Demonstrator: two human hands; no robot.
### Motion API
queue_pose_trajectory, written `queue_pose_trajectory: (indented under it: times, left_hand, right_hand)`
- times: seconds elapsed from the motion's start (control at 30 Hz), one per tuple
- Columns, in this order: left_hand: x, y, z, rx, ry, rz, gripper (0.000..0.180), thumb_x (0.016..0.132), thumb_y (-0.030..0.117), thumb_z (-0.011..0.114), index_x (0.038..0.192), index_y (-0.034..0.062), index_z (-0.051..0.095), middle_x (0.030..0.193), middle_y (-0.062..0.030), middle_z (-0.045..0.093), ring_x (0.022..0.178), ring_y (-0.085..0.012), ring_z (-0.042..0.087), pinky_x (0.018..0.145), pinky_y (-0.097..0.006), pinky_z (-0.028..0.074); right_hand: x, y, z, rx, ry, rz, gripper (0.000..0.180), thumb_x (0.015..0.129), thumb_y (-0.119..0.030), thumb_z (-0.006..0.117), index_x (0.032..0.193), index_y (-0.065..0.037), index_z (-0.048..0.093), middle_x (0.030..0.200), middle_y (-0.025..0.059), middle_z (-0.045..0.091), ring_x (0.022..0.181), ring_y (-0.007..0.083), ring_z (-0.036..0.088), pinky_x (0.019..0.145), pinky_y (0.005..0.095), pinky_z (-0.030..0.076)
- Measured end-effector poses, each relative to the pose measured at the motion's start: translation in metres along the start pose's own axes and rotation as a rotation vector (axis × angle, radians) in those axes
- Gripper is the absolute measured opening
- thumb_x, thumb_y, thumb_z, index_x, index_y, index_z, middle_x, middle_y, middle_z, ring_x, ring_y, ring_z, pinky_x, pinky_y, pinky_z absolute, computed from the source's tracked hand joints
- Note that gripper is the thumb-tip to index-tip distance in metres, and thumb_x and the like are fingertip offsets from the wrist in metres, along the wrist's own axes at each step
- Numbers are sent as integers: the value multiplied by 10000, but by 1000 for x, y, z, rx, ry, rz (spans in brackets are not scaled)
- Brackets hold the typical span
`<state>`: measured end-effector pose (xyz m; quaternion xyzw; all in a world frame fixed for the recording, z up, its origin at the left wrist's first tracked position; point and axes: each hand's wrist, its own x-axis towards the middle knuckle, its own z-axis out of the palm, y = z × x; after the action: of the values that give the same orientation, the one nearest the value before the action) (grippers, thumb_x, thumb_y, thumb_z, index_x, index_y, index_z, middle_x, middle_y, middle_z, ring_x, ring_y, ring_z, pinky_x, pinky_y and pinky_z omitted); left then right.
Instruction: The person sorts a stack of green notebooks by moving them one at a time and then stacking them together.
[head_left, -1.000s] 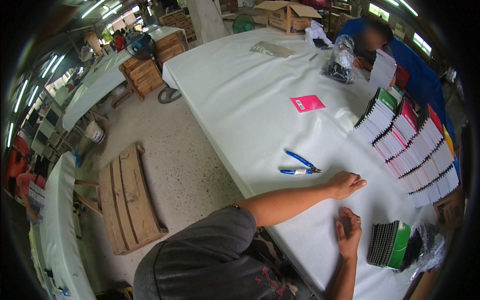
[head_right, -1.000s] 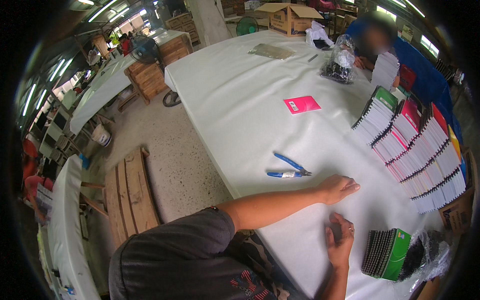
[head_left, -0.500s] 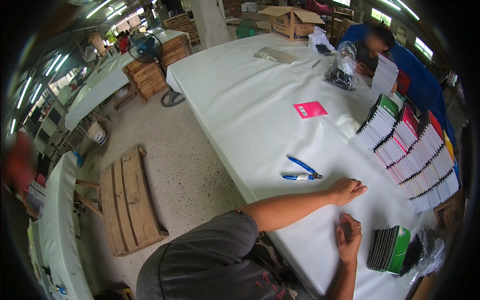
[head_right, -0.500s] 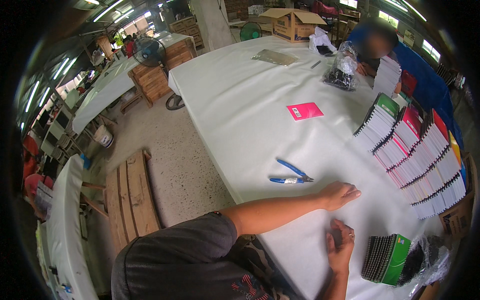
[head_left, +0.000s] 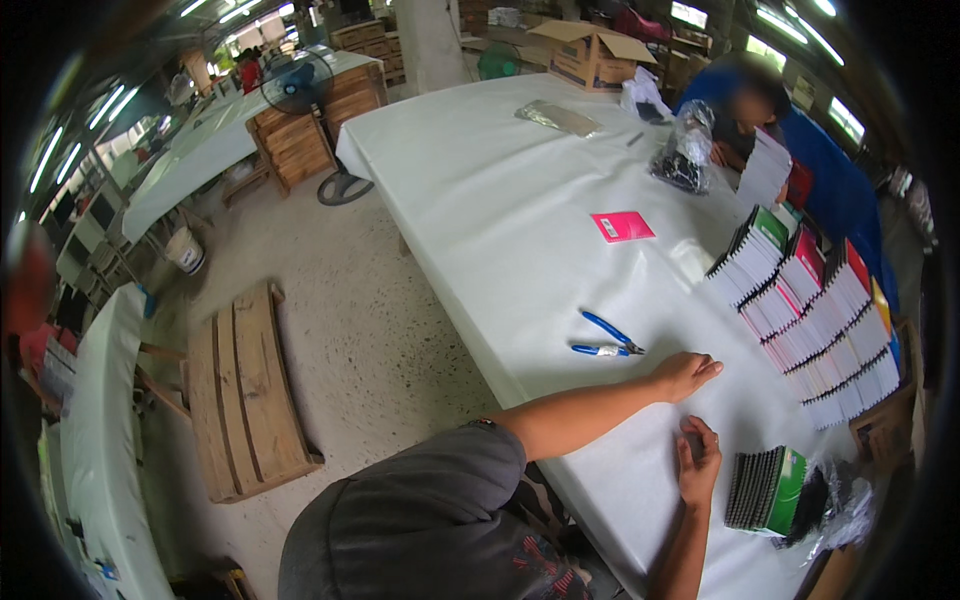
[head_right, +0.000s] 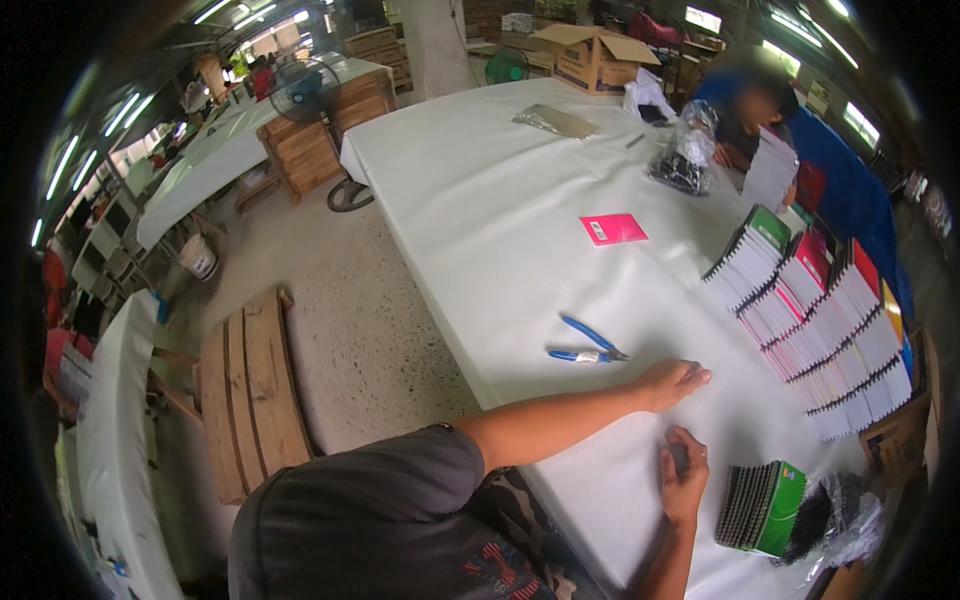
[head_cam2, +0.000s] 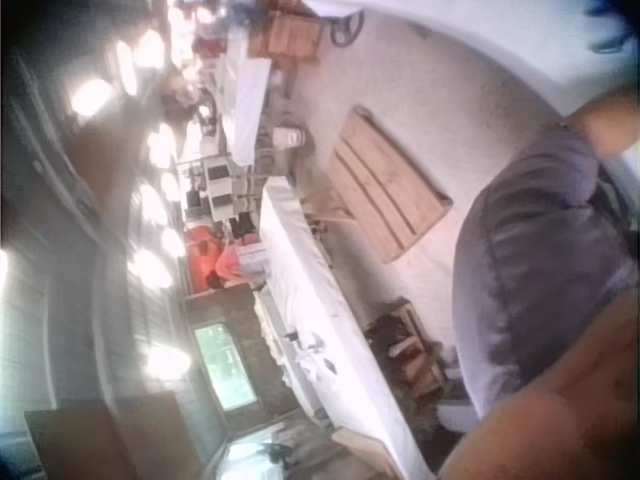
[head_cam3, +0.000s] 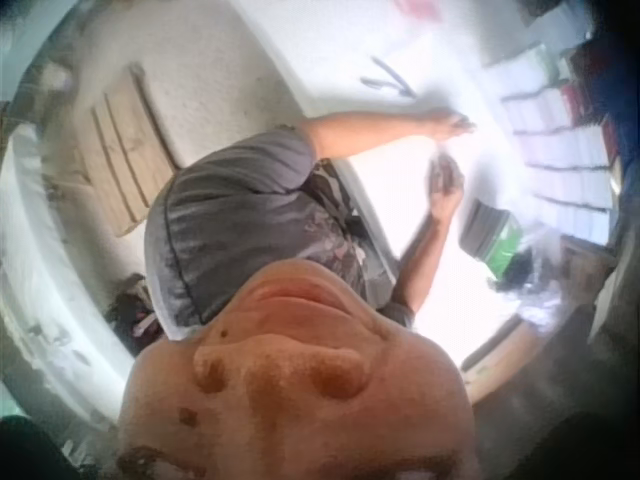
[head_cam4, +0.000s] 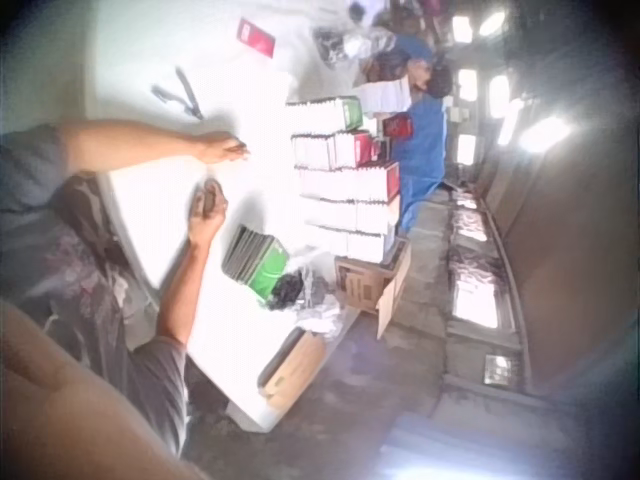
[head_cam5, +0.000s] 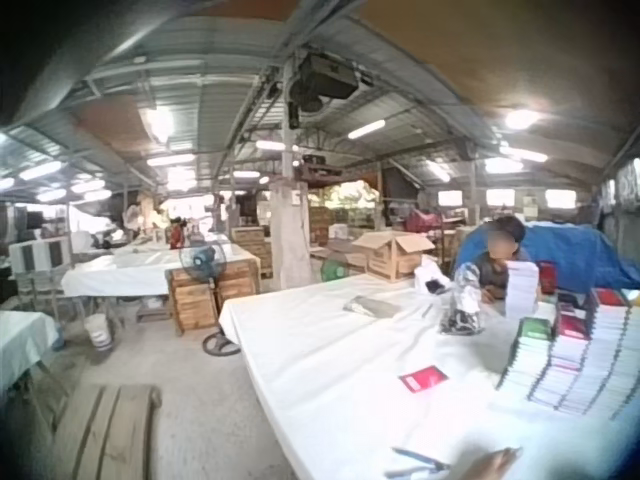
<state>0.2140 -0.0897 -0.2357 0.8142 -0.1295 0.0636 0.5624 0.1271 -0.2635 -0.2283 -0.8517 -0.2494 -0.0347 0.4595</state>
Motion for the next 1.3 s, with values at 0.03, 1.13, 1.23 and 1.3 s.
queue_pose_trajectory:
  times: [0.03,1.13,1.23,1.3]
  left_hand:
    - [-5,0,-3,-53,19,-16,498,951,461,378,884,20,599,683,-108,577,665,-249,565,675,-369,444]
    - [97,99,7,-741,40,-293,885,884,614,346,1428,-58,158,1476,-258,207,1392,-296,196,1114,-410,166]
    - [178,45,-58,-342,538,-105,863,867,601,405,1358,-102,304,1426,-281,293,1344,-391,262,1105,-407,216]
    - [206,25,-55,-197,588,-76,770,907,546,353,1375,-62,290,1416,-273,313,1330,-381,287,1107,-410,213]
  right_hand:
    - [-1,0,1,-18,18,-5,347,782,-3,597,1129,-15,581,1002,114,601,962,226,551,917,335,397]
    - [83,-21,-159,714,586,493,699,852,-434,564,1373,-22,346,1415,161,344,1343,331,259,1069,468,262]
    - [161,-14,-134,1011,494,490,798,845,-464,549,1423,-11,238,1481,186,218,1369,376,185,1095,498,212]
    - [174,3,-133,1169,410,471,1018,799,-559,556,1467,-51,-20,1531,185,-1,1397,411,41,1114,532,138]
